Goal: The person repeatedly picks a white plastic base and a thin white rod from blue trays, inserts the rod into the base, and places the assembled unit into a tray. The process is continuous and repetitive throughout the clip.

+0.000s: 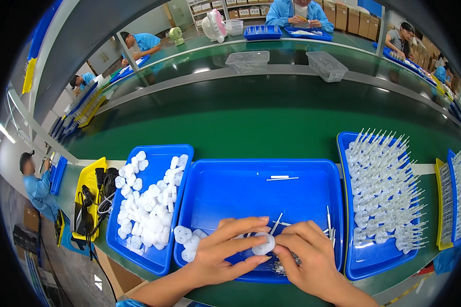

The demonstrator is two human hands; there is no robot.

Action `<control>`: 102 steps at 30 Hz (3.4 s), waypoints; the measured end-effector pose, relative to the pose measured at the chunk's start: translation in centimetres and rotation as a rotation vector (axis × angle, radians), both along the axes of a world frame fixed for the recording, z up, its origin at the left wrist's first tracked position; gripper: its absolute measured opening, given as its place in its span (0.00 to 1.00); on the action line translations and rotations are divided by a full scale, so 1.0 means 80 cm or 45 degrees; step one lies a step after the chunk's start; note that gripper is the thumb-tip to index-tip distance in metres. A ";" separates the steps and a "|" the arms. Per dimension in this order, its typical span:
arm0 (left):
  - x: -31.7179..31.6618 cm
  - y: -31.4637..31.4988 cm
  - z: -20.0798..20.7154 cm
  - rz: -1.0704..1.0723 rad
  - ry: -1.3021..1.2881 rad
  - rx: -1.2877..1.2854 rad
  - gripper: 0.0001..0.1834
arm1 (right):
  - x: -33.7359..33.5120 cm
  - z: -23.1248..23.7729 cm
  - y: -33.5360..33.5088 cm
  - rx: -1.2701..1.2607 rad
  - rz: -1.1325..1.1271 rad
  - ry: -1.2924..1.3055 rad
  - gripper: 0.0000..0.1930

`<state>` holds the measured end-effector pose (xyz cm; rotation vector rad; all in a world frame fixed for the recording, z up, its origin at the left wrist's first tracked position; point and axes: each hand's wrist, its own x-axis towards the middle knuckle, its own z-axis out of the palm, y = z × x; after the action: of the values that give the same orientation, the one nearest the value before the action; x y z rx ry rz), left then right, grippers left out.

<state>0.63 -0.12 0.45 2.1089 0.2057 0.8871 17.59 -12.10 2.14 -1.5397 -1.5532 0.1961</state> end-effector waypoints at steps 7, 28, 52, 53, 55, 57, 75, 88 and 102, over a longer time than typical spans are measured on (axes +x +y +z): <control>0.001 0.000 0.001 0.004 -0.029 0.087 0.22 | -0.002 -0.003 0.000 0.013 0.018 0.046 0.08; -0.004 0.002 -0.002 -0.029 -0.039 0.303 0.25 | -0.007 0.004 0.002 -0.008 0.062 0.070 0.08; -0.018 0.014 0.006 0.042 -0.022 -1.367 0.10 | -0.004 0.030 0.013 -0.248 0.072 0.429 0.06; -0.019 0.012 0.008 0.021 -0.010 -1.379 0.09 | -0.005 0.031 0.014 -0.282 0.093 0.446 0.06; -0.020 0.012 0.006 -0.092 -0.071 -1.365 0.09 | -0.005 0.027 0.014 -0.268 0.099 0.453 0.06; -0.021 0.012 0.002 -0.140 -0.098 -1.334 0.09 | -0.001 0.020 0.014 -0.261 0.103 0.439 0.06; -0.014 0.008 -0.005 -0.085 -0.009 -0.759 0.16 | -0.002 0.024 0.007 -0.497 0.146 0.379 0.05; -0.015 0.012 -0.002 -0.223 -0.033 -0.938 0.13 | 0.000 0.023 0.002 -0.599 0.199 0.604 0.05; -0.018 0.007 -0.006 -0.103 0.107 -0.604 0.13 | -0.021 -0.001 0.001 -0.139 0.009 0.001 0.08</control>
<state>-0.83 0.43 -0.02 1.6990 0.3363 0.6276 15.94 -11.98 2.05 -1.6182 -1.5699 0.2902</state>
